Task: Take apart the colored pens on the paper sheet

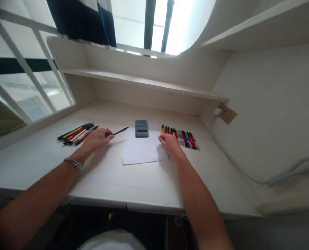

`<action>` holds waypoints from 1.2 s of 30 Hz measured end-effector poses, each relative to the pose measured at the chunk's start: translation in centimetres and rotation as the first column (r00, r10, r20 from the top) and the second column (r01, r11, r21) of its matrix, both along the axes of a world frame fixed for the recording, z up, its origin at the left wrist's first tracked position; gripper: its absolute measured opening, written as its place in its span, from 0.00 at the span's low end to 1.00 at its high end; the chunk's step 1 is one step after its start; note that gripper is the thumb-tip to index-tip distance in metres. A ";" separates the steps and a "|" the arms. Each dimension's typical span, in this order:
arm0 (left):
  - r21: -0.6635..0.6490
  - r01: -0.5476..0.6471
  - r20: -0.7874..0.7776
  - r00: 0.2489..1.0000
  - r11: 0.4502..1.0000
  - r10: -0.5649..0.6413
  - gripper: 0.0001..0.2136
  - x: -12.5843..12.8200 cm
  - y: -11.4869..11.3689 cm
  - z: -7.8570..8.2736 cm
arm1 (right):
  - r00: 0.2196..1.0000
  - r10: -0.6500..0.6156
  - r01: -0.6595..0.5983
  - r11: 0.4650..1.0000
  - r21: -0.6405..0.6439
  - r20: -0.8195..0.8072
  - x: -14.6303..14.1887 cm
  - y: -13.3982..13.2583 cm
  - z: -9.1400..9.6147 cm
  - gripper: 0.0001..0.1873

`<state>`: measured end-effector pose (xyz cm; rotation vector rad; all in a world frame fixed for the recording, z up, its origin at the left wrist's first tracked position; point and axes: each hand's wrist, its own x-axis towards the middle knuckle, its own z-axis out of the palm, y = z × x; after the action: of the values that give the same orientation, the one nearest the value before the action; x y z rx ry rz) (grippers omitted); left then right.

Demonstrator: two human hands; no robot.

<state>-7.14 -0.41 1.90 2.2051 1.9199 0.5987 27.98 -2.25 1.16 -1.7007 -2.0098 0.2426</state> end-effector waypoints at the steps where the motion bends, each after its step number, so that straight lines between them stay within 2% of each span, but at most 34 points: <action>1: 0.019 0.071 0.003 0.997 0.997 -0.071 0.13 1.5 -0.2 0.3 | 1.000 -0.012 0.012 1.000 0.007 -0.004 0.2 0.1 0.0 0.13; 5: 0.027 0.255 0.014 0.967 0.967 -0.255 0.11 7.4 -0.4 0.4 | 0.998 -0.048 0.049 0.998 0.031 -0.027 0.8 0.2 0.0 0.13; 9: 0.022 0.297 0.023 0.955 0.955 -0.297 0.10 10.4 -0.1 -1.4 | 0.998 -0.042 0.043 0.998 0.035 -0.038 0.9 0.2 0.1 0.13; 12: 0.022 0.310 0.022 0.950 0.950 -0.311 0.10 10.3 0.2 -2.7 | 0.998 -0.045 0.047 0.998 0.039 -0.035 0.7 0.1 0.0 0.12; 14: 0.025 0.324 0.025 0.945 0.946 -0.325 0.11 9.8 0.4 -3.0 | 0.999 -0.036 0.038 0.998 0.040 -0.040 0.5 0.1 -0.1 0.12; 18: -0.029 0.351 0.130 0.930 0.936 -0.345 0.18 8.4 0.7 -2.6 | 0.999 0.005 -0.003 0.999 0.041 -0.048 -0.2 0.1 -0.4 0.11; 21: -0.096 0.337 0.250 0.919 0.936 -0.305 0.22 7.4 1.0 -2.3 | 0.998 0.033 -0.031 0.999 0.027 -0.055 -0.8 0.2 -0.8 0.10; 27: -0.166 0.335 0.376 0.891 0.928 -0.254 0.25 6.0 1.5 -2.5 | 0.998 0.069 -0.069 0.997 -0.047 -0.003 -2.2 0.3 -1.9 0.12; 31: -0.166 0.347 0.359 0.893 0.923 -0.272 0.25 6.1 1.5 -2.5 | 0.995 0.079 -0.075 0.995 -0.069 0.063 -3.1 0.3 -2.4 0.13; 36: -0.081 0.374 0.211 0.912 0.924 -0.351 0.21 6.8 1.0 -2.4 | 0.992 0.091 -0.086 0.994 -0.063 0.086 -3.7 0.2 -2.2 0.08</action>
<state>-0.34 0.61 -0.46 2.2511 1.3647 0.5905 24.31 -2.09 -1.00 -1.6868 -2.1663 0.2636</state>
